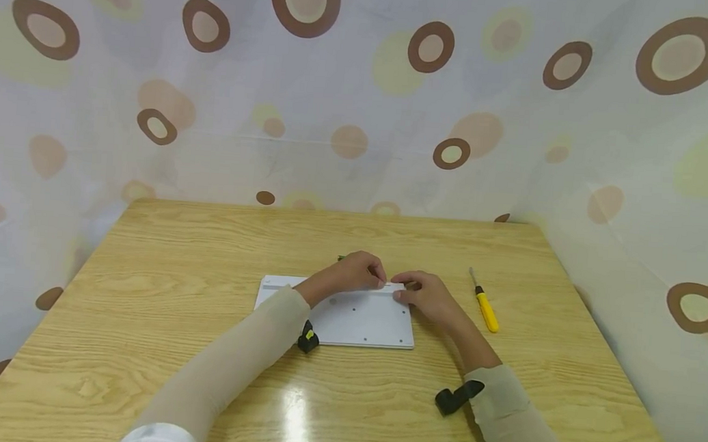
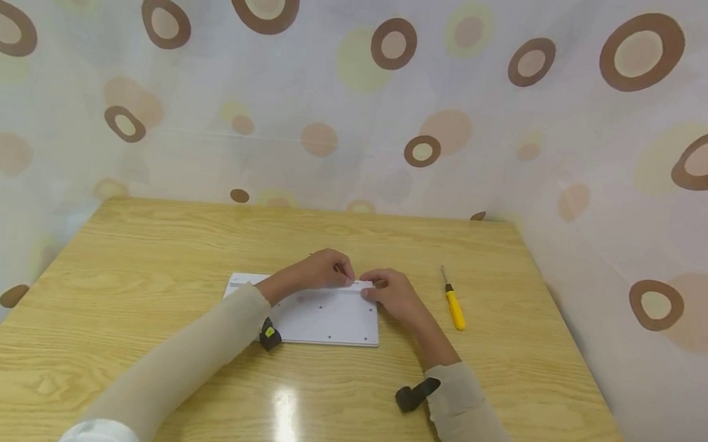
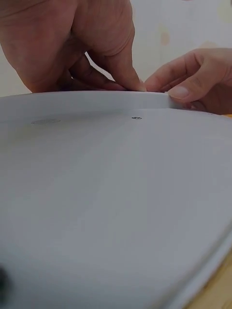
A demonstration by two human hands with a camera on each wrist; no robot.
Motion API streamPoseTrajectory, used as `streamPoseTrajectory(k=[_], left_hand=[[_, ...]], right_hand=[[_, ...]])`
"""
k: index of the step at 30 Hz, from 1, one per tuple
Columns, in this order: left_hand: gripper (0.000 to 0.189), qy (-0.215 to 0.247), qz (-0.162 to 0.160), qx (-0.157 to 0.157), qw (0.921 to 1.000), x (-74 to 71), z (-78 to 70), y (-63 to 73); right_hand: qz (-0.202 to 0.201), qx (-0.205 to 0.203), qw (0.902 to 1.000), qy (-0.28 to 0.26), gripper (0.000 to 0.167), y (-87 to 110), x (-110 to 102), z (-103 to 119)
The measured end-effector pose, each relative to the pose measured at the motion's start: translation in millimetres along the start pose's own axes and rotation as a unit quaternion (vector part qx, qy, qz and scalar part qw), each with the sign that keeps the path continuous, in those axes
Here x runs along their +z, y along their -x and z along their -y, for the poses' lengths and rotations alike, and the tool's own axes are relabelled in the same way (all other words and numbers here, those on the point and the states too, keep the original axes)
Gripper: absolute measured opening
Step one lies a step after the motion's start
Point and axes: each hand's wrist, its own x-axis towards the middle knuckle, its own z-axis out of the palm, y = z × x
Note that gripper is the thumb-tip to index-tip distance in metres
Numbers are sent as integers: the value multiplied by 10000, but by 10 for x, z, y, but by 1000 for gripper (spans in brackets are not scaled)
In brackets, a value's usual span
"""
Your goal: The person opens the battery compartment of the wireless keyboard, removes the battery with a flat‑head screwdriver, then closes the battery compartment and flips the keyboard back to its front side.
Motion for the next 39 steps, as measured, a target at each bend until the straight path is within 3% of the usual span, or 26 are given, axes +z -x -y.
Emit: streamPoseTrajectory(k=[6, 11, 19, 24, 29, 33, 39], left_hand=[[14, -81, 65, 141, 9998, -3, -44, 30], [22, -296, 117, 263, 9991, 59, -108, -21], [31, -970, 111, 466, 9941, 234, -200, -182], [31, -1301, 108, 388, 9907, 289, -256, -193], [28, -1549, 28, 254, 9876, 293, -293, -143], [28, -1685, -110, 346, 9850, 285, -284, -123], [29, -1473, -276, 553, 9872, 203, -280, -116]], right_hand=[[15, -3, 10000, -9, 34, -3, -7, -28], [-176, 58, 9998, 51, 42, 70, -46, -74], [-193, 64, 9997, 139, 45, 424, -147, -268], [-59, 100, 9997, 222, 38, 644, -129, -275], [88, 0, 10000, 3, 39, 729, -48, -205], [197, 55, 9997, -128, 41, 766, -15, -156], [287, -50, 9988, -403, 43, 801, -30, -138]])
